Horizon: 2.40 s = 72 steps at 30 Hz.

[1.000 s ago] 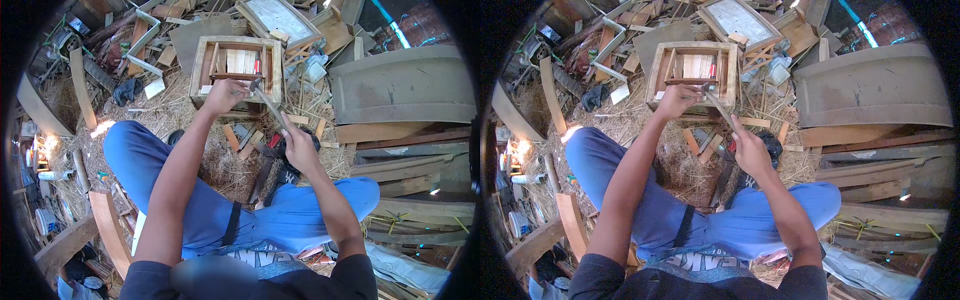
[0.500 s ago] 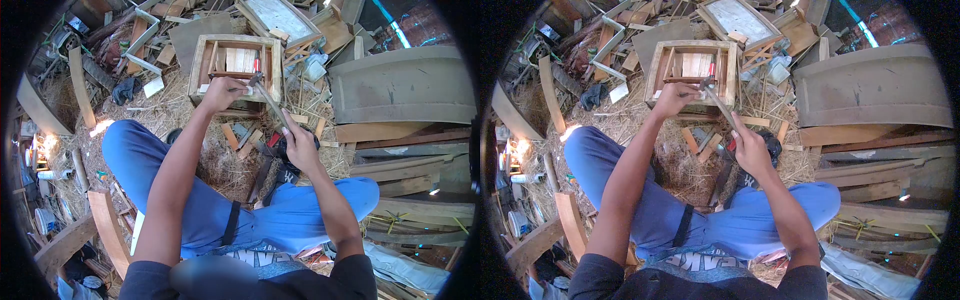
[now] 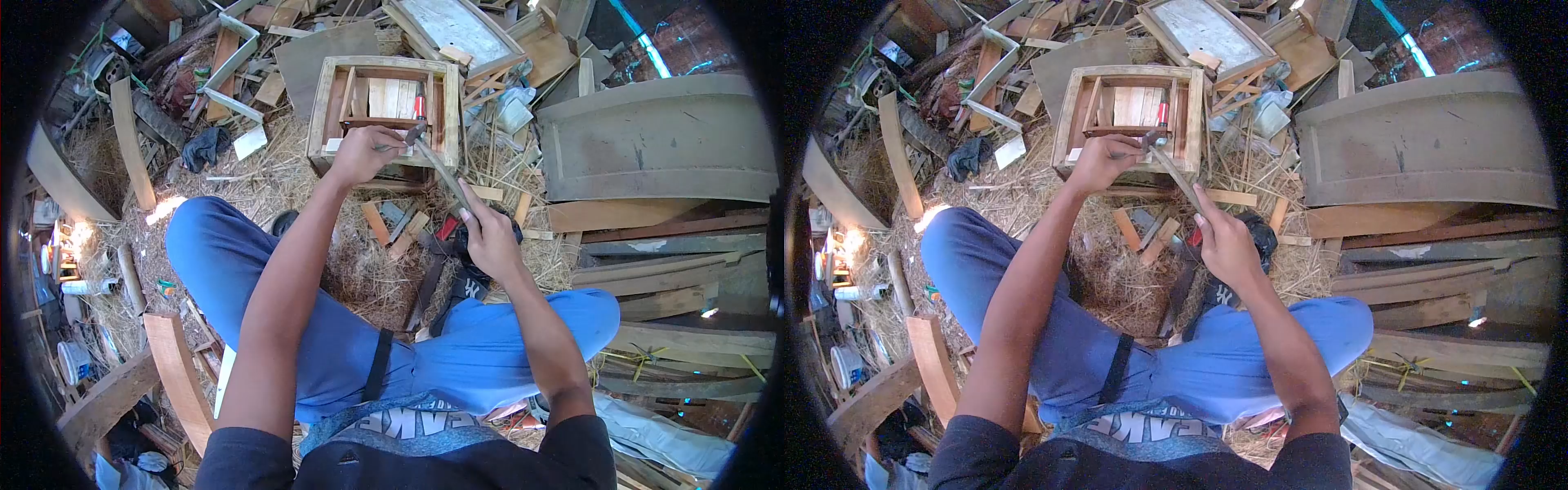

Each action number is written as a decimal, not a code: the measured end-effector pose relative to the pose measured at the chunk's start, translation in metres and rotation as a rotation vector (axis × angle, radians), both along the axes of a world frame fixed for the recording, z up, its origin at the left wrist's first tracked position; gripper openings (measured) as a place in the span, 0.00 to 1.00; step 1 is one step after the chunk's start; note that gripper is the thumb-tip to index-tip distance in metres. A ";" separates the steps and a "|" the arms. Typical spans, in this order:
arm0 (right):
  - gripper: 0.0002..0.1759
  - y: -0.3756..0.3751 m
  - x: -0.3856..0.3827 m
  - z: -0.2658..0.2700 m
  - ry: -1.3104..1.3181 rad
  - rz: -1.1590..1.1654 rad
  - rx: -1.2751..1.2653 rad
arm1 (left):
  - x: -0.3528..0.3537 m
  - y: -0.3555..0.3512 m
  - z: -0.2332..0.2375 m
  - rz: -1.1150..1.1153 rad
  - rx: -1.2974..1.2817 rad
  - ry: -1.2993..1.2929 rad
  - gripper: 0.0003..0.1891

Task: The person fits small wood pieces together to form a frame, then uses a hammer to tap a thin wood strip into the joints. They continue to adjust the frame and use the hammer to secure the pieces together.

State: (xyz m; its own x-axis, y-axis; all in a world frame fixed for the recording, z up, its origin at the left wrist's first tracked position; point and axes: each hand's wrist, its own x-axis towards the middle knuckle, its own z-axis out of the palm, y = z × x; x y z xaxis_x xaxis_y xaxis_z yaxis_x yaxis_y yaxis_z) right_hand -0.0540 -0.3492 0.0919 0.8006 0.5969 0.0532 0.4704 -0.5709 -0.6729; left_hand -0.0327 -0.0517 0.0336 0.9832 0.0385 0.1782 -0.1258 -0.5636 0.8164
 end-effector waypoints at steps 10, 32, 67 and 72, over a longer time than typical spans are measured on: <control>0.31 0.003 0.000 0.010 0.084 -0.035 -0.061 | -0.002 -0.001 0.000 0.018 -0.016 -0.023 0.11; 0.31 0.001 0.000 0.004 0.042 -0.006 -0.032 | -0.002 -0.004 0.002 0.054 0.020 -0.031 0.10; 0.30 0.001 -0.002 0.016 0.089 -0.057 -0.079 | -0.003 0.000 -0.004 0.012 0.027 0.013 0.13; 0.30 -0.001 -0.002 0.007 0.065 -0.046 -0.047 | -0.005 0.005 -0.012 -0.060 0.178 -0.118 0.14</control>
